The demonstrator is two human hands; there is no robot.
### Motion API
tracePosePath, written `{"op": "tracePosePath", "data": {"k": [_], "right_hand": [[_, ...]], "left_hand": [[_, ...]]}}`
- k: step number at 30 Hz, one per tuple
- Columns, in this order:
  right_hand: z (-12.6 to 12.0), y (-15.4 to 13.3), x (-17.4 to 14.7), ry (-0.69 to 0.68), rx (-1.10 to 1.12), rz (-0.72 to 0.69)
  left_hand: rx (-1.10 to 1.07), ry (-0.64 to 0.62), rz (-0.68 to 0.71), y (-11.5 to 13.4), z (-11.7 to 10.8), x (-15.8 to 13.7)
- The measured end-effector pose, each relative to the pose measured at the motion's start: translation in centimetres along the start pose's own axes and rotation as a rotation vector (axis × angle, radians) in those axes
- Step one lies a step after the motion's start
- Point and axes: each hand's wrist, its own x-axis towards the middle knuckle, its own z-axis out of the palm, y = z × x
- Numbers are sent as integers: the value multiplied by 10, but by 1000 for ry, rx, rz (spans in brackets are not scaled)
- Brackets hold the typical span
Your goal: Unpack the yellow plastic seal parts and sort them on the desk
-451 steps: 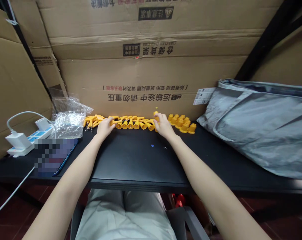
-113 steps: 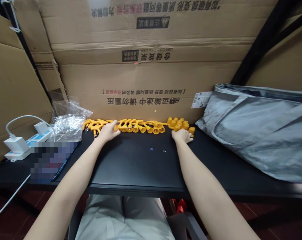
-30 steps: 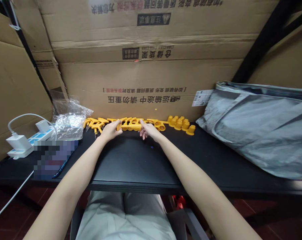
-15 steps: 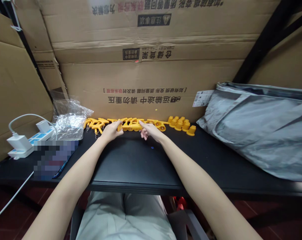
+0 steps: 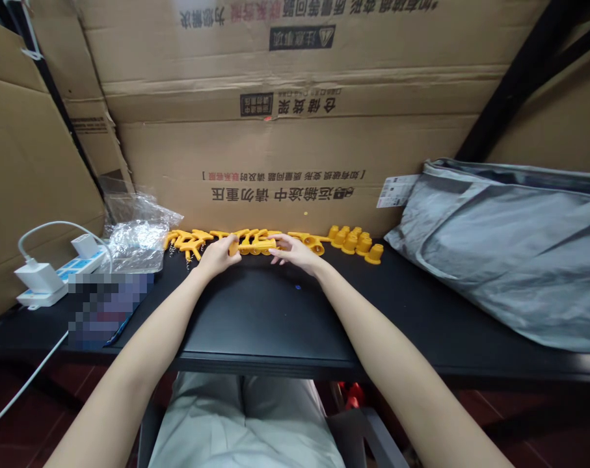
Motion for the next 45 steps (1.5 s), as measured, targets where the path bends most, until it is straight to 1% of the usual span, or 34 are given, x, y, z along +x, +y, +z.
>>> {"op": "tracePosePath", "data": {"k": [4, 10, 16, 20, 24, 27, 35, 45], "right_hand": [[1, 1, 1, 21, -28, -12], [6, -2, 2, 56, -39, 52], [12, -5, 3, 85, -40, 107], [11, -4, 3, 67, -26, 81], [9, -5, 1, 23, -2, 33], [9, -5, 0, 3, 1, 29], [11, -2, 2, 18, -3, 27], [14, -5, 1, 31, 1, 34]], "left_hand": [[8, 18, 16, 0, 1, 0], [0, 32, 22, 1, 1, -1], [5, 15, 13, 0, 0, 0], [-13, -1, 14, -1, -1, 0], [-42, 8, 11, -2, -3, -1], [-46, 16, -1, 0, -3, -2], [-16, 39, -32, 3, -1, -3], [-11, 65, -25, 2, 1, -4]]}}
